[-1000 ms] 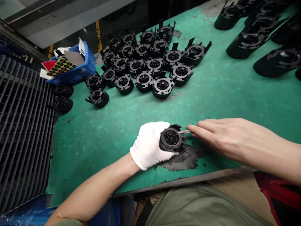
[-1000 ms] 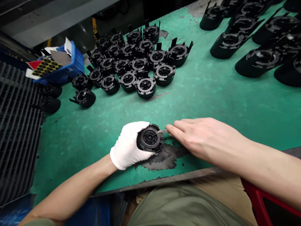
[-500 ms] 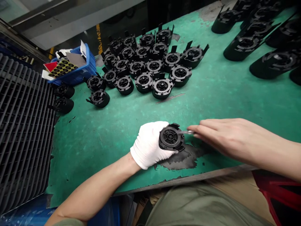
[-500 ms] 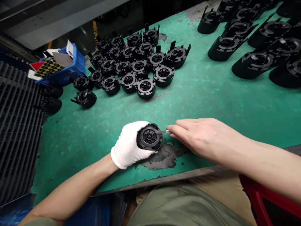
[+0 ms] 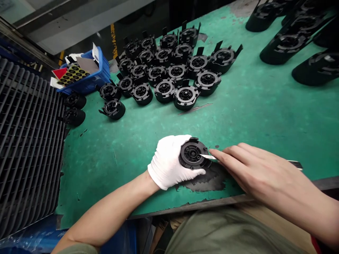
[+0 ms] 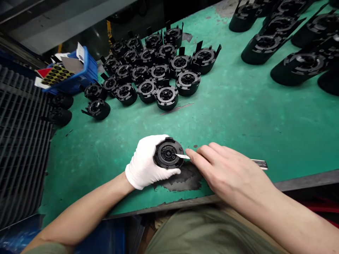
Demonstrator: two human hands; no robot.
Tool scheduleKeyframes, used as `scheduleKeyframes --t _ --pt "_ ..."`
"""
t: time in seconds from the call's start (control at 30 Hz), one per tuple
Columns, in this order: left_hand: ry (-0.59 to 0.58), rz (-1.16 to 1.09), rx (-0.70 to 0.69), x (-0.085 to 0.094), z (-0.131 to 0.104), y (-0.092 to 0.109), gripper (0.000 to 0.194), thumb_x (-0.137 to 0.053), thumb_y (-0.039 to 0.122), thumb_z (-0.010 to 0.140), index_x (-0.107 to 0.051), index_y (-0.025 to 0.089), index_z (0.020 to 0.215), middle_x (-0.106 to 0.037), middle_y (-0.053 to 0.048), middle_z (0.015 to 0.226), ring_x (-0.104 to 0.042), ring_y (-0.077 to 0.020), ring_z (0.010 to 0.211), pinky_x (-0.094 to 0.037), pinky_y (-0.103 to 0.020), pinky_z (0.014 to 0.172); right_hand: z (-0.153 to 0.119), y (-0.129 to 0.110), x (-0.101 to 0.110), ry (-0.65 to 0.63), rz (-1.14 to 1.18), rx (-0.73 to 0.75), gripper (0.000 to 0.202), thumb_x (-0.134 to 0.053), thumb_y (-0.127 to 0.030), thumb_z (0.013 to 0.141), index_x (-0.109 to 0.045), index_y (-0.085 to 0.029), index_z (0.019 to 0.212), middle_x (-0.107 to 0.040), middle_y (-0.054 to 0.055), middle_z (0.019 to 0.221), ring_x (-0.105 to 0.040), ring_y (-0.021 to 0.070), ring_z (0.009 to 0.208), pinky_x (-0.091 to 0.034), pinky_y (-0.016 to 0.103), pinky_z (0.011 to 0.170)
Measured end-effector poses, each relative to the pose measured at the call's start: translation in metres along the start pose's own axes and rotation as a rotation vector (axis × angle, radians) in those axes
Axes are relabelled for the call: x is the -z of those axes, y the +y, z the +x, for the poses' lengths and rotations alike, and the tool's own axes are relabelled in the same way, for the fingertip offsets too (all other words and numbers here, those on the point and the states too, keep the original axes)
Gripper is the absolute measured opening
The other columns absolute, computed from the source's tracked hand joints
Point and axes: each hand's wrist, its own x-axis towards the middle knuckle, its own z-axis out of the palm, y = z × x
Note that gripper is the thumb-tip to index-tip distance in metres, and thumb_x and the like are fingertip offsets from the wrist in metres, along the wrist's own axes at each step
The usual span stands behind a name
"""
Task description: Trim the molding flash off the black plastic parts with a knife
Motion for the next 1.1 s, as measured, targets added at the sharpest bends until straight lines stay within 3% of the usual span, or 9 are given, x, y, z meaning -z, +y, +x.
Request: scheduleKeyframes --t 0.2,0.4,0.87,1.1 --pt "0.002 0.016 -0.003 -0.002 -0.005 -0.003 0.076 -0.099 0.078 0.086 -0.075 0.022 0.131 -0.089 -0.014 0.126 -0.088 -0.0393 0.112 -0.071 -0.058 0.105 0.002 0.003 0.005 -0.008 -0.009 0.045 0.039 -0.042 -0.004 0.115 -0.075 -0.009 0.135 -0.065 0.005 0.092 -0.063 0.0206 0.077 -0.050 0.036 0.069" --pt "0.087 0.059 -0.063 -0.005 -0.007 -0.006 0.087 -0.098 0.081 0.085 -0.074 0.021 0.143 -0.089 -0.014 0.126 -0.089 -0.0409 0.115 -0.074 -0.059 0.105 0.008 0.008 0.004 -0.007 0.002 0.056 0.036 -0.043 -0.003 0.114 -0.074 -0.010 0.130 -0.061 0.004 0.091 -0.060 0.0213 0.078 -0.047 0.039 0.072" --pt "0.082 0.026 -0.030 -0.003 -0.005 -0.003 0.082 -0.097 0.078 0.086 -0.076 0.020 0.141 -0.090 -0.014 0.128 -0.089 -0.0396 0.118 -0.073 -0.056 0.107 0.008 0.011 0.000 -0.057 -0.040 0.045 0.033 -0.051 0.000 0.110 -0.073 -0.009 0.133 -0.058 0.005 0.095 -0.054 0.0247 0.085 -0.038 0.041 0.078" --pt "0.067 -0.006 -0.020 -0.004 -0.005 -0.005 0.084 -0.102 0.073 0.082 -0.075 0.021 0.142 -0.089 -0.014 0.133 -0.088 -0.0401 0.122 -0.072 -0.058 0.112 0.011 0.000 -0.004 -0.040 -0.113 -0.015 0.030 -0.054 0.001 0.108 -0.075 -0.009 0.128 -0.059 0.004 0.091 -0.053 0.0241 0.080 -0.039 0.042 0.075"
